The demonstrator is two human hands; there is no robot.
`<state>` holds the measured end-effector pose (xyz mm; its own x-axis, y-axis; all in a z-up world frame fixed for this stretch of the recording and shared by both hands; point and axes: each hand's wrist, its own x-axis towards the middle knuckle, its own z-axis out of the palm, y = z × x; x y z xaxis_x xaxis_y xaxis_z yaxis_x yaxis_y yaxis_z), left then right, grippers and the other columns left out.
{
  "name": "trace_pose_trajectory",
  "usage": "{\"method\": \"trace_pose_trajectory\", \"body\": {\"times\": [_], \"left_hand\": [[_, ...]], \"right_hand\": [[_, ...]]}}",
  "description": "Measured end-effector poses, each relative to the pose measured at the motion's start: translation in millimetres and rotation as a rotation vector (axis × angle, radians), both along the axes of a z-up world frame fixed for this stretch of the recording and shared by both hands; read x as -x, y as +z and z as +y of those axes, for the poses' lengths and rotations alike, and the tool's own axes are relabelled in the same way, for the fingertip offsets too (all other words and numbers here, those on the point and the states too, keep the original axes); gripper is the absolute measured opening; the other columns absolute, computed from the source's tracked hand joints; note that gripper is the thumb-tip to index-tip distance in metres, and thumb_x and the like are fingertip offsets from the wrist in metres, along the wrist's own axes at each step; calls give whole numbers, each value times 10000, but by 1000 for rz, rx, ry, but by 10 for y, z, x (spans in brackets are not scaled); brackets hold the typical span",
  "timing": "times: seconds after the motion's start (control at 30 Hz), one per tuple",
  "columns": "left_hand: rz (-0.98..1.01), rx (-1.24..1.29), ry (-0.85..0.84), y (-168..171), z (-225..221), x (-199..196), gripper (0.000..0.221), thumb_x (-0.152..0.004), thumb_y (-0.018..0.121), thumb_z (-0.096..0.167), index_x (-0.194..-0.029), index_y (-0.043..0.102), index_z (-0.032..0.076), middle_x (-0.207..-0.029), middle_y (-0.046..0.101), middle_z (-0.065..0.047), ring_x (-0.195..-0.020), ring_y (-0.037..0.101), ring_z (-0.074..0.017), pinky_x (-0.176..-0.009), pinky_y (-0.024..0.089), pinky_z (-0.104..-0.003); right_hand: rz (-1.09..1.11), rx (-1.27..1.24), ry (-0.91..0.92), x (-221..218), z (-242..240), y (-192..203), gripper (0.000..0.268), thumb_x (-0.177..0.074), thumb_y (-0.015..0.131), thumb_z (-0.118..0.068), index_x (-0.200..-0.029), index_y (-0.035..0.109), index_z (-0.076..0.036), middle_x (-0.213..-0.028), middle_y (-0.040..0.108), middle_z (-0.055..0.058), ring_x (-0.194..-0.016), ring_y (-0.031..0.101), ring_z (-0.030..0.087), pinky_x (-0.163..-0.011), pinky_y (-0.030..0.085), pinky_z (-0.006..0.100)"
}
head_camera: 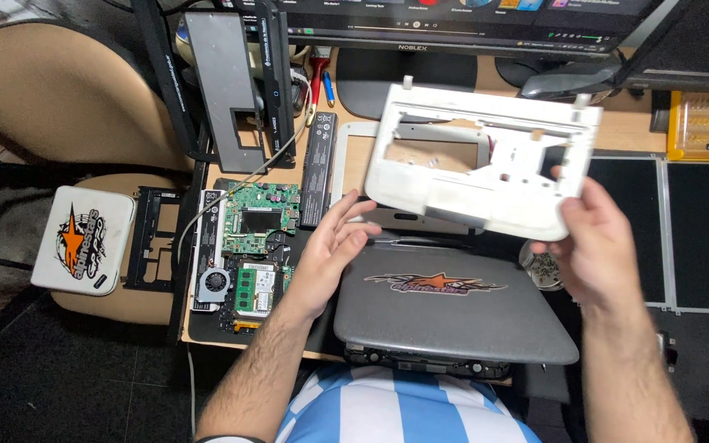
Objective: Disassembling and repairing internal components of a laptop using a screwdriver
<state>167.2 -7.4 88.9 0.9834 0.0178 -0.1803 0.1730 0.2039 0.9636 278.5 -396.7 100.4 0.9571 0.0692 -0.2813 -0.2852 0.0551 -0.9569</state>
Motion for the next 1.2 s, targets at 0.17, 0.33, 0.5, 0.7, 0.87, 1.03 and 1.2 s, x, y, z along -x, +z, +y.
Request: {"method": "trace_pose_trajectory", "body": {"times": [0.17,0.33,0.5,0.7,0.87,1.03,1.2], "left_hand": [[115,111,98,-207,-10,35,918,-1140,752,378,-1896,356,41,-1855,514,-253,-1648,575,-367,-1412,418,-534],[61,129,145,-179,-50,-19,910,-1197,752,286,-1897,291,-71,-1985,110,-350,-1821,258,-545,-1478,218,-665],[50,190,138,-237,-86,-226,885,-1218,727,274,-1899,282,-75,-2031,44,-315,-1849,196,-552,-1504,174,-642],[30,143,88,-369,-108,-318,836,-1218,715,310,-1869,363,-79,-2007,246,-297,-1842,287,-494,-1497,232,-622],[-37,63,69,-303,-156,-218,523,-1234,681,338,-1604,699,-31,-1805,589,-249,-1692,563,-374,-1434,398,-547],[-95,60,132,-263,-128,-11,459,-1266,593,357,-1325,791,-53,-1441,849,-289,-1481,749,-356,-1351,503,-548],[-136,-15,144,-279,-114,210,474,-1262,553,377,-1213,782,-35,-1235,913,-319,-1342,844,-425,-1262,560,-594]], "right_hand": [[37,-44,150,-241,247,-368,682,-1220,573,-40,-1892,459,-56,-1421,802,233,-1113,835,318,-838,749,408],[41,-81,148,-452,456,-518,659,-1242,580,-42,-1885,437,-31,-1338,813,264,-1095,870,314,-913,795,448],[-97,400,297,-772,514,-438,1196,-995,874,126,-1921,118,89,-1404,797,321,-1009,879,320,-995,769,441],[-624,1465,400,-600,754,-346,587,-1024,972,-387,-1572,823,-240,-1090,855,6,-862,919,264,-737,763,393],[-912,1396,588,-614,1154,-169,561,-995,951,-430,-1520,823,-280,-1284,785,32,-1057,900,295,-878,766,433],[-1327,1430,637,-853,1281,-557,360,-1012,923,-395,-1334,805,-285,-1258,736,-18,-960,844,201,-830,717,349],[-1420,1504,591,-1117,1317,-603,203,-1058,878,-376,-1217,783,-295,-1121,702,-67,-891,805,126,-815,690,282]]}}
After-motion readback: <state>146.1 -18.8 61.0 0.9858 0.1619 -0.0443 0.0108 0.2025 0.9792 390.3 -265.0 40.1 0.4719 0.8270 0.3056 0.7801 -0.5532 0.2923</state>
